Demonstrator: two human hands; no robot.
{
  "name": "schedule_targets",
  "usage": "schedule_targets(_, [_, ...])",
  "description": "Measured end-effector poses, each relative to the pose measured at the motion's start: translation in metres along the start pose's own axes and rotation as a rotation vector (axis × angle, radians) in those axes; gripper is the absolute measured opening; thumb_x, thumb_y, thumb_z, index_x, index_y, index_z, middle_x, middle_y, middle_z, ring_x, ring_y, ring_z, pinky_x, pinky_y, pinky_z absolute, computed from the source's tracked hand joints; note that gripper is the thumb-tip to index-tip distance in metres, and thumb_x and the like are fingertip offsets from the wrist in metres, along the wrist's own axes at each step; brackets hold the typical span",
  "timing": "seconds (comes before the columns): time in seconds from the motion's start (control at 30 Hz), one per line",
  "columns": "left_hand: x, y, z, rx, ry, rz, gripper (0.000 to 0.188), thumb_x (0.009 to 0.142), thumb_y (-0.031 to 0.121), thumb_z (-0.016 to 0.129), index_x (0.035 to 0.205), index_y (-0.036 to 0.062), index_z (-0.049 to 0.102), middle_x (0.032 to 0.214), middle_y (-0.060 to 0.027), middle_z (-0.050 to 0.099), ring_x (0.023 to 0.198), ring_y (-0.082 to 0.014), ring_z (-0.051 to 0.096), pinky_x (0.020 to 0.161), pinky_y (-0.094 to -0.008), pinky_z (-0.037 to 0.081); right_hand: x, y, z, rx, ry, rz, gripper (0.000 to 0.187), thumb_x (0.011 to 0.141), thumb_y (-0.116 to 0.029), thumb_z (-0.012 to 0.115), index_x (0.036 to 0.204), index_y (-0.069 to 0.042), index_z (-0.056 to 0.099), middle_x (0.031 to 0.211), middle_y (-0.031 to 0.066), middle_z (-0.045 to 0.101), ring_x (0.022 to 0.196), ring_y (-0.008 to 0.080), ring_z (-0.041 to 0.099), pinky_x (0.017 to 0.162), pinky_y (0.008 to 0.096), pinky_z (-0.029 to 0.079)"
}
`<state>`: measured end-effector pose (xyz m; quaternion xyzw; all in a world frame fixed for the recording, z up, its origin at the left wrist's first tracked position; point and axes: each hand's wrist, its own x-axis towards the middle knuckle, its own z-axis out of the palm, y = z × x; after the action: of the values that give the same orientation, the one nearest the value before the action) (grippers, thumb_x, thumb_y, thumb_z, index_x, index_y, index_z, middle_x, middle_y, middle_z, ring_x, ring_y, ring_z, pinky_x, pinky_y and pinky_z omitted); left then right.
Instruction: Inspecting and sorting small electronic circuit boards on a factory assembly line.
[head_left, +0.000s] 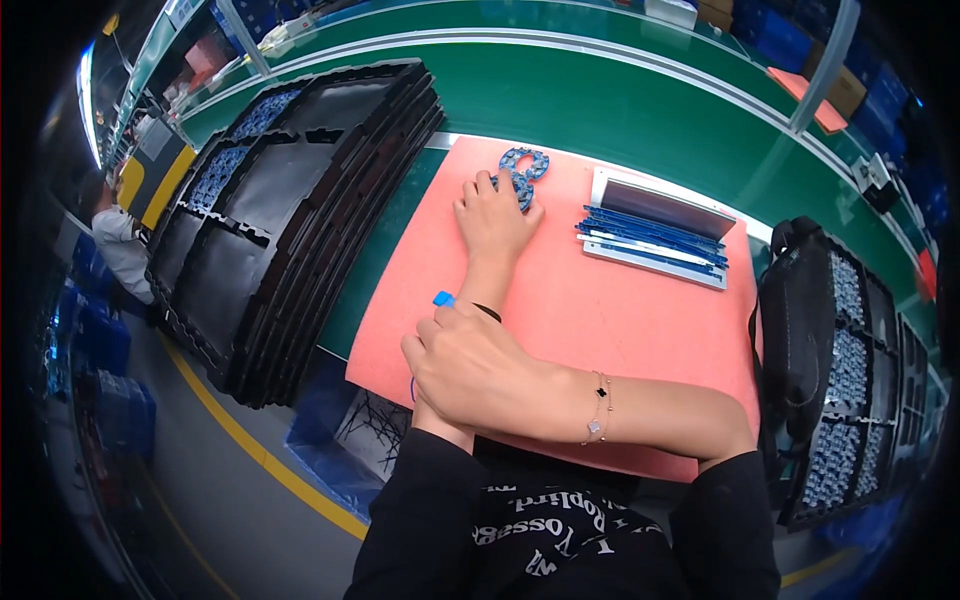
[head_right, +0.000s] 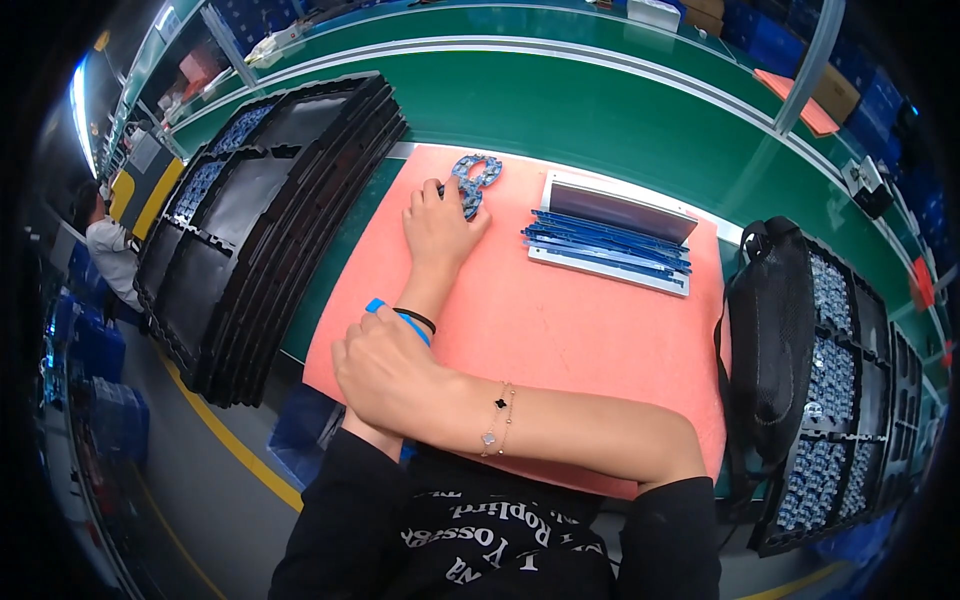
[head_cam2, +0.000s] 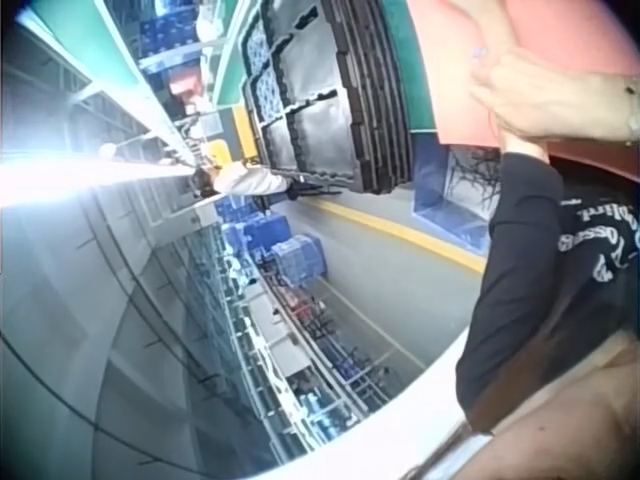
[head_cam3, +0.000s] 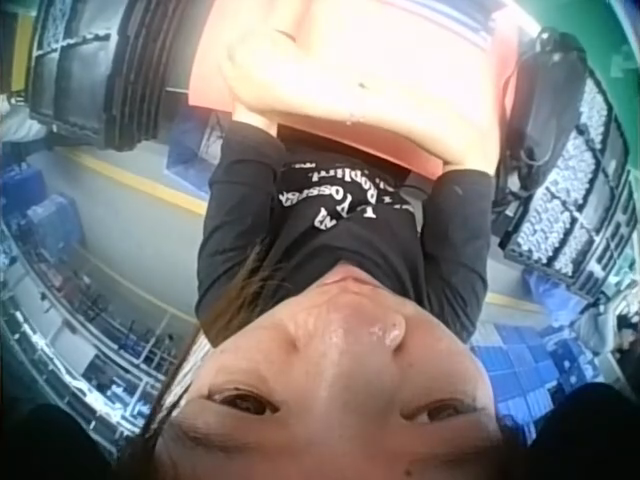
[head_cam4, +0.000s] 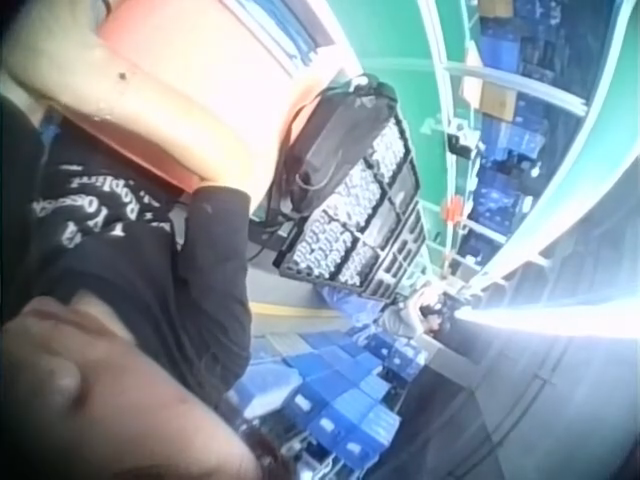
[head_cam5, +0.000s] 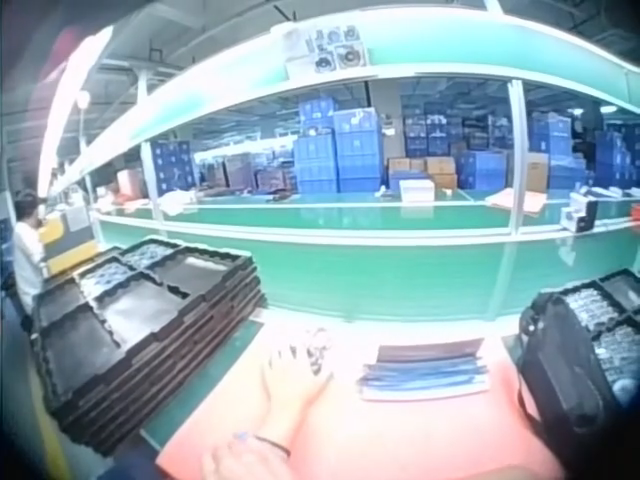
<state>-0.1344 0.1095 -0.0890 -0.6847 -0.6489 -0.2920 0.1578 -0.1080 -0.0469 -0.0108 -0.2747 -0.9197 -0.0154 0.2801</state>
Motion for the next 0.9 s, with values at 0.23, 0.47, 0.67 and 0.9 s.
schedule_targets(0.23, [0.001, -0.003, -0.002, -0.076, -0.008, -0.016, 0.047, 0.065, 0.037, 0.063, 0.100, 0.0057, 0.058, 0.097, -0.0103, 0.053, 0.087, -0.0257, 0.051, 0.070, -0.0401, 0.042, -0.002, -0.002, -0.004, 0.073, -0.050, 0.026, 0.013, 0.070, -0.013, 0.054, 0.071, 0.000, 0.054, 0.071, 0.0121, 0.054, 0.067, 0.0236, 0.055, 0.062, 0.0349, 0.043])
schedule_targets(0.47, [0.005, 0.000, -0.020, -0.698, 0.134, 0.054, 0.061, 0.066, 0.016, 0.069, 0.119, 0.0004, 0.043, 0.113, -0.0186, 0.039, 0.103, -0.0324, 0.044, 0.085, -0.0408, 0.041, -0.020, 0.037, -0.060, 0.373, 0.040, 0.070, 0.023, 0.069, -0.006, 0.057, 0.090, 0.001, 0.055, 0.090, 0.0148, 0.057, 0.085, 0.0286, 0.057, 0.076, 0.0373, 0.046])
schedule_targets(0.67, [0.003, 0.058, -0.096, -0.878, 0.193, 0.483, 0.075, 0.063, 0.005, 0.072, 0.127, 0.0000, 0.032, 0.115, -0.0174, 0.035, 0.104, -0.0298, 0.040, 0.086, -0.0354, 0.039, -0.047, 0.126, -0.135, 0.172, 0.734, 0.587, 0.034, 0.078, -0.022, 0.063, 0.100, 0.001, 0.053, 0.099, 0.0143, 0.056, 0.083, 0.0229, 0.058, 0.071, 0.0308, 0.045])
schedule_targets(0.9, [0.023, 0.108, -0.110, -1.225, -0.194, 0.331, 0.028, 0.082, 0.022, 0.051, 0.102, 0.0015, 0.051, 0.065, -0.0127, 0.051, 0.057, -0.0242, 0.052, 0.055, -0.0340, 0.041, -0.071, 0.147, -0.157, 0.419, 0.579, 0.792, 0.021, 0.081, -0.019, 0.062, 0.082, 0.001, 0.059, 0.061, 0.0060, 0.060, 0.053, 0.0082, 0.057, 0.050, 0.0214, 0.044])
